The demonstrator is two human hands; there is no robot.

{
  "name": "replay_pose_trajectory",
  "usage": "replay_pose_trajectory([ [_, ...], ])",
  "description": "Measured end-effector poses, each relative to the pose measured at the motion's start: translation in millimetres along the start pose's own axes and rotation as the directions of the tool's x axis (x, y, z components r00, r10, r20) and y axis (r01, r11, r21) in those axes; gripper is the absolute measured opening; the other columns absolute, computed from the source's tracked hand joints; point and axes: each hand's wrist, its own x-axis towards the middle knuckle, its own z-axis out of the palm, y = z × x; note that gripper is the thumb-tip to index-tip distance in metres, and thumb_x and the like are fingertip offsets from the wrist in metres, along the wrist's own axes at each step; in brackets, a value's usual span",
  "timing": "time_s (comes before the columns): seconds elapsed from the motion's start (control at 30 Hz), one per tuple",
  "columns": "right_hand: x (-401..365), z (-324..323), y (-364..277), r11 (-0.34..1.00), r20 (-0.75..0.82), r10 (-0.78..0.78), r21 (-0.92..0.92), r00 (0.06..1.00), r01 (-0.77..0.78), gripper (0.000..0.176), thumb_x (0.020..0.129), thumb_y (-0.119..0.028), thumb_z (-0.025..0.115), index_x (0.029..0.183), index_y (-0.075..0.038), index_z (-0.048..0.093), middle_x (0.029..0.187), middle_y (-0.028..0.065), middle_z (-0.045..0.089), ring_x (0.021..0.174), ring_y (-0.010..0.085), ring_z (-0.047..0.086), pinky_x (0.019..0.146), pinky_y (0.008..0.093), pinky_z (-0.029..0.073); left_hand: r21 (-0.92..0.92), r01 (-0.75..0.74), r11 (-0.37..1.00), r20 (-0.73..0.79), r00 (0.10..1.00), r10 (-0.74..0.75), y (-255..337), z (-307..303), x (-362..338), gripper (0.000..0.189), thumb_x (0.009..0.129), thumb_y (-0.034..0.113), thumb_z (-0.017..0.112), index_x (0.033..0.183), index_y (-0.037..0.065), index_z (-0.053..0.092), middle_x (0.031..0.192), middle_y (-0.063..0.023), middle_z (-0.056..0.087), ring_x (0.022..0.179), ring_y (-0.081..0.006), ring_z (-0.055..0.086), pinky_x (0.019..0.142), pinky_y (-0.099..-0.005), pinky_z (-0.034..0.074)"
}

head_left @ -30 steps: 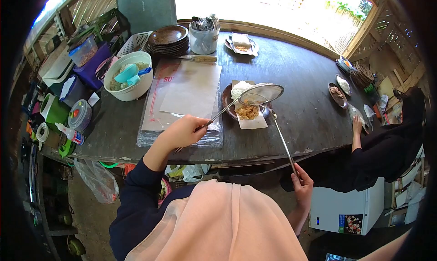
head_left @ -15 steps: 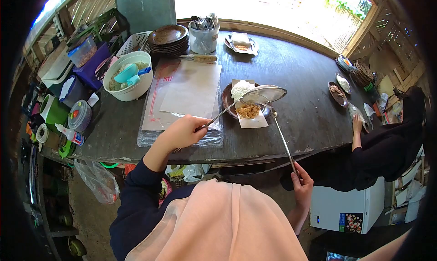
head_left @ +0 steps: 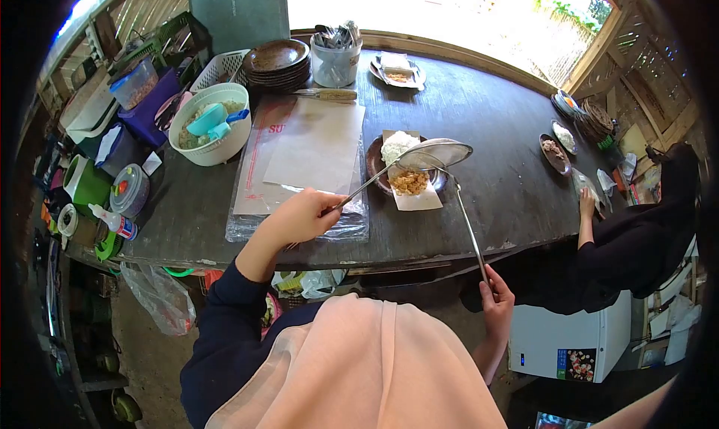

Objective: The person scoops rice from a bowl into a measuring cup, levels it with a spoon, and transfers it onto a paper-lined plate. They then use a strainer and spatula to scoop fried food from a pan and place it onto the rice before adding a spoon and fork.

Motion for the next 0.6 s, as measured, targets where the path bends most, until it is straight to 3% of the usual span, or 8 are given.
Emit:
replay_pose_trajectory([
  [0.07, 2.1, 1.3, 4.5, 1.0, -0.002, -0.011, -0.02, 1.0, 0.011, 0.032, 0.082, -0.002, 0.06, 0.114, -0.007, 0.061, 0.077, -0.0065, 0.052, 0.056, -0.0002, 0.034, 0.048, 0.0147, 0.025, 0.014, -0.024, 1.0, 0.027, 0.999, 0.024, -0.8, -1.1, 0.2, 0.023, 0.079, 0.007, 0.052, 0.1, 0.002, 0.06, 0.059, -0.0172, 0.051, 0.048, -0.0239, 0.046, 0.051, -0.0336, 0.04],
  [0.2, 2.8, 1.4, 15.3, 0.991, 0.053, 0.06, 0.116, 0.997, -0.066, 0.033, 0.083, -0.003, 0.059, 0.116, -0.008, 0.059, 0.073, -0.0068, 0.049, 0.055, 0.0002, 0.035, 0.047, 0.0155, 0.025, -0.015, -0.027, 1.0, 0.007, 1.0, 0.027, -0.6, 2.5, 0.9, 0.021, 0.079, 0.007, 0.051, 0.098, 0.002, 0.06, 0.06, -0.0172, 0.051, 0.048, -0.0245, 0.046, 0.051, -0.0341, 0.04],
  [0.27, 3.9, 1.9, 15.8, 0.979, 0.083, 0.098, 0.172, 0.992, -0.111, 0.034, 0.083, -0.004, 0.059, 0.117, -0.008, 0.059, 0.072, -0.0069, 0.047, 0.054, 0.0003, 0.035, 0.046, 0.0157, 0.025, -0.02, -0.052, 0.998, 0.041, 0.998, 0.052, -0.9, 3.7, 0.5, 0.03, 0.081, 0.003, 0.052, 0.11, 0.002, 0.057, 0.054, -0.0115, 0.043, 0.048, -0.0137, 0.035, 0.047, -0.0289, 0.035],
  [0.6, 6.0, 1.5, 18.9, 0.934, 0.18, 0.18, 0.279, 0.967, -0.225, 0.035, 0.085, -0.003, 0.056, 0.12, -0.006, 0.055, 0.069, -0.0061, 0.047, 0.05, -0.0004, 0.034, 0.043, 0.0155, 0.024, -0.011, -0.051, 0.999, 0.024, 0.998, 0.052, 1.7, 7.2, 0.5, 0.021, 0.079, 0.003, 0.051, 0.099, 0.001, 0.057, 0.057, -0.0145, 0.045, 0.047, -0.0194, 0.04, 0.049, -0.032, 0.037],
])
